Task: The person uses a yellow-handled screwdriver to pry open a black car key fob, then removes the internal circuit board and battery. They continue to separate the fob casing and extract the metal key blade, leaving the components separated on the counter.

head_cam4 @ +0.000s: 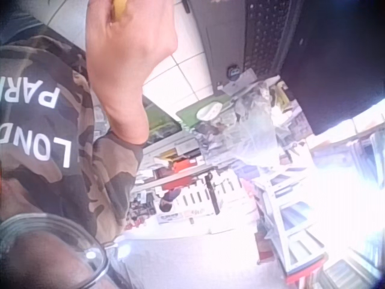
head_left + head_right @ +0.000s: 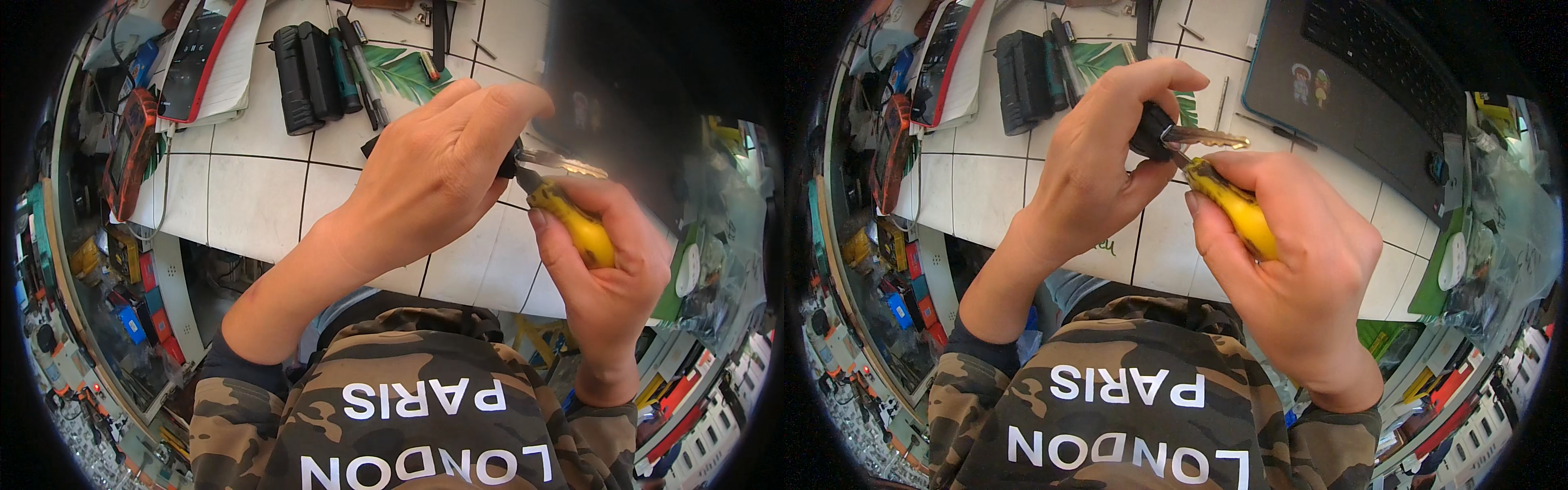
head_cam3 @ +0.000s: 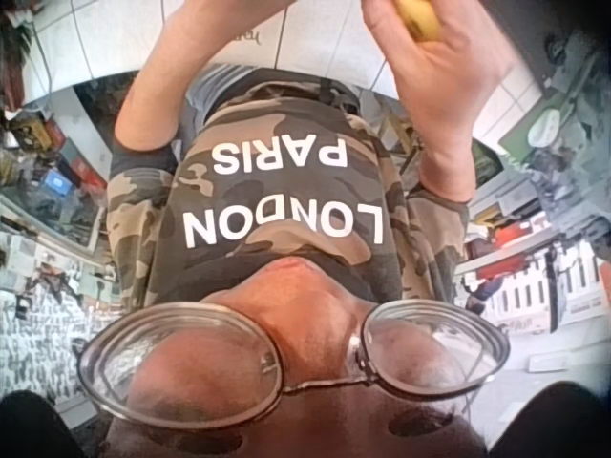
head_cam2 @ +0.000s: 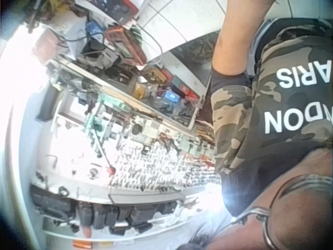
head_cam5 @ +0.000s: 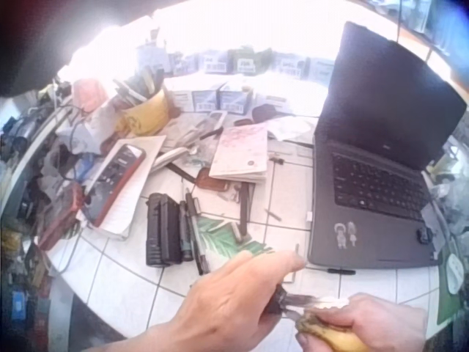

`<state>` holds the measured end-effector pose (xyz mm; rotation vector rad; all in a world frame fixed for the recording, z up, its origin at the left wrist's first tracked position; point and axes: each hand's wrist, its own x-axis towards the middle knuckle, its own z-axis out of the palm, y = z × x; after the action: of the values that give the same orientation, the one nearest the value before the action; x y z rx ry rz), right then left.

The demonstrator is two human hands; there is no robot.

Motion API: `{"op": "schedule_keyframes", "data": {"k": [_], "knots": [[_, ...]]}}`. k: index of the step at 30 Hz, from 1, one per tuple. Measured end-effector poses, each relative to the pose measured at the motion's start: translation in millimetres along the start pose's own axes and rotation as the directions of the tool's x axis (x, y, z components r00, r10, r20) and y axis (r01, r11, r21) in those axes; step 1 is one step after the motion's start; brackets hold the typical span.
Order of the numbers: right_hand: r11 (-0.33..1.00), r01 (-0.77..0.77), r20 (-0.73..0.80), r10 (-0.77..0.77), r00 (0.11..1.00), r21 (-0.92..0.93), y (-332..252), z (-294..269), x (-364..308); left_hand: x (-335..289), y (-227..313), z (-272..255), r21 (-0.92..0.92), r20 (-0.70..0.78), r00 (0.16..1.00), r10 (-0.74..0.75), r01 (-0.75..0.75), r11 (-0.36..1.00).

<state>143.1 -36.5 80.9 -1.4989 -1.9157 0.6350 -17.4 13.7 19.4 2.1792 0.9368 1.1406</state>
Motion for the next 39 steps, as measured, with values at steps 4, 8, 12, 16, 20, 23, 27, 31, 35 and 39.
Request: {"op": "schedule_keyframes", "data": {"k": [4, 8, 12, 16, 20, 23, 27, 31, 35, 39], "knots": [[0.999, 0.032, -0.009, -0.032, 0.999, -0.012, 1.6, 3.8, -1.0, 0.5, -0.6, 0.9, -0.017, 0.008, 0.999, 0.036, -0.036, 0.999], [0.986, 0.165, -0.05, -0.166, 0.985, -0.021, 5.1, 6.8, -0.1, 0.9, 0.1, -0.8, -0.071, 0.055, 0.998, -0.001, 0.005, 0.997], [0.963, 0.266, -0.002, -0.267, 0.964, -0.035, 9.5, 5.5, 1.6, -0.6, 2.5, -3.6, -0.14, 0.177, 0.979, -0.098, 0.124, 0.982], [0.952, 0.303, 0.032, -0.302, 0.953, -0.035, 15.9, 3.1, 4.8, 1.8, 1.2, -2.4, -0.218, 0.178, 0.978, -0.111, 0.149, 0.965], [0.972, 0.234, -0.056, -0.232, 0.971, 0.03, 22.3, 5.7, 2.6, 5.2, -0.5, -7.2, -0.509, 0.383, 0.848, -0.366, 0.524, 0.683], [0.899, -0.123, -0.079, 0.172, 0.982, 0.421, 25.9, 7.1, -8.6, 8.8, -1.2, -5.5, -0.709, 0.414, 0.801, -0.432, 0.581, 0.399], [0.997, 0.003, -0.154, 0.009, 0.988, 0.077, 43.6, 11.2, -26.0, 6.9, -3.4, -4.3, -0.753, 0.507, 0.727, -0.463, 0.635, 0.171], [0.938, -0.047, -0.019, 0.044, 0.999, -0.344, 57.8, 11.9, -52.2, 2.2, -11.5, 1.0, -0.806, 0.567, 0.713, -0.412, 0.584, -0.099], [0.803, -0.008, -0.013, 0.001, 1.0, -0.595, 62.9, 9.7, -58.5, 3.9, -14.7, 14.8, -0.786, 0.608, 0.725, -0.325, 0.49, -0.378], [0.967, 0.076, -0.235, -0.134, 0.963, -0.242, 53.2, 9.9, -41.8, 7.4, 1.2, 29.8, -0.818, 0.574, 0.672, -0.467, 0.444, -0.367]]}}
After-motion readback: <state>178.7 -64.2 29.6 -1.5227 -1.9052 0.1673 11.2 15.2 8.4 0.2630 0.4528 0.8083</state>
